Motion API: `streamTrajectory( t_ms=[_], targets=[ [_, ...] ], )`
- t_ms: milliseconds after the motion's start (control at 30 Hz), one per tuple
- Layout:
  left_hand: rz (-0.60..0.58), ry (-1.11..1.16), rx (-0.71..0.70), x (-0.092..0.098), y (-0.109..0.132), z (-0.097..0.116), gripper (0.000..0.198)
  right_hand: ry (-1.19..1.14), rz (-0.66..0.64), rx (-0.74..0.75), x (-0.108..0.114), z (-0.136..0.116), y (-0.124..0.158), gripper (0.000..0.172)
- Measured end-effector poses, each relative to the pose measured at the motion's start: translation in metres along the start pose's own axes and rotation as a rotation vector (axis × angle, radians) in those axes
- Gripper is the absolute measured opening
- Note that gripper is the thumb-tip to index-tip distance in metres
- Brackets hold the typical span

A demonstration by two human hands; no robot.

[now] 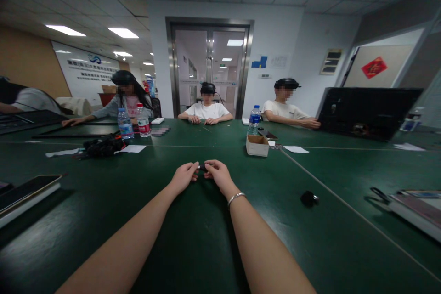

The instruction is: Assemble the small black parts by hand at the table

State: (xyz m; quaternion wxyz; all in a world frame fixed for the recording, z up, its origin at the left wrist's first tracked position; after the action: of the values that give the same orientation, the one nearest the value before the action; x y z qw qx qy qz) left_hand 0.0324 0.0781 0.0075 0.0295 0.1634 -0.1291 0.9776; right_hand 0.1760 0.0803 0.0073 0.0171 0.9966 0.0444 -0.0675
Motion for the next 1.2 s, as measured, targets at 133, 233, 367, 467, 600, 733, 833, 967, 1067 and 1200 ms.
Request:
streamTrajectory(
  t_ms=[133,233,367,467,600,733,833,967,1067,1200],
  targets=[
    [0.017,0.031,0.023,0.0002,-0.0009,-0.0023,0.043,-0.003,-0.008,0.006,-0.0002,0.0007,-0.0004,0.019],
    [0.038,0.101,0.004,0.0000,-0.0007,-0.0012,0.031,-0.010,-0.005,0.008,0.0005,0.0015,-0.0014,0.020],
    [0.032,0.104,-0.020,-0.0007,0.0015,0.0039,0.023,0.001,-0.007,0.009,0.0002,0.0009,-0.0019,0.022],
    [0.042,0.087,-0.004,0.0002,0.0020,0.0039,0.029,0.012,-0.017,0.004,-0.0008,0.0005,-0.0013,0.023],
    [0.043,0.028,0.009,0.0015,0.0000,-0.0003,0.040,0.025,-0.033,0.008,-0.0017,0.0007,-0.0006,0.025],
    [0.051,-0.032,0.007,0.0038,-0.0009,-0.0019,0.051,0.033,-0.053,0.014,-0.0028,0.0008,-0.0001,0.026],
    [0.055,-0.062,0.029,0.0046,-0.0005,-0.0022,0.057,0.036,-0.060,0.004,-0.0032,0.0009,0.0005,0.025],
    [0.058,0.004,0.070,0.0022,-0.0008,-0.0054,0.058,0.002,-0.059,0.011,-0.0031,-0.0009,0.0013,0.022],
    [0.060,0.119,0.031,-0.0002,-0.0015,-0.0045,0.049,-0.026,-0.026,-0.001,-0.0010,-0.0008,0.0013,0.019],
    [0.007,0.207,-0.055,-0.0038,-0.0008,0.0017,0.025,-0.039,0.014,-0.019,0.0016,0.0007,0.0008,0.015]
  ],
)
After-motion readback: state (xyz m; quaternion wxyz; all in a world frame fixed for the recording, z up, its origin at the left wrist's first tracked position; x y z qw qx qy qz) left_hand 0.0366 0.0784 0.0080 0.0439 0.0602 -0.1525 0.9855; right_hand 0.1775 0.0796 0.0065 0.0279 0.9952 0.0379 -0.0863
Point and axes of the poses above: each hand's wrist, its own y-axis away from the middle knuckle, its own x-axis out of the back of the hand, z = x × y, the point moved 7 cm from there along -y, towards the middle knuckle, and after that the axes turned 7 degrees about -x, right-handed, at the moved point
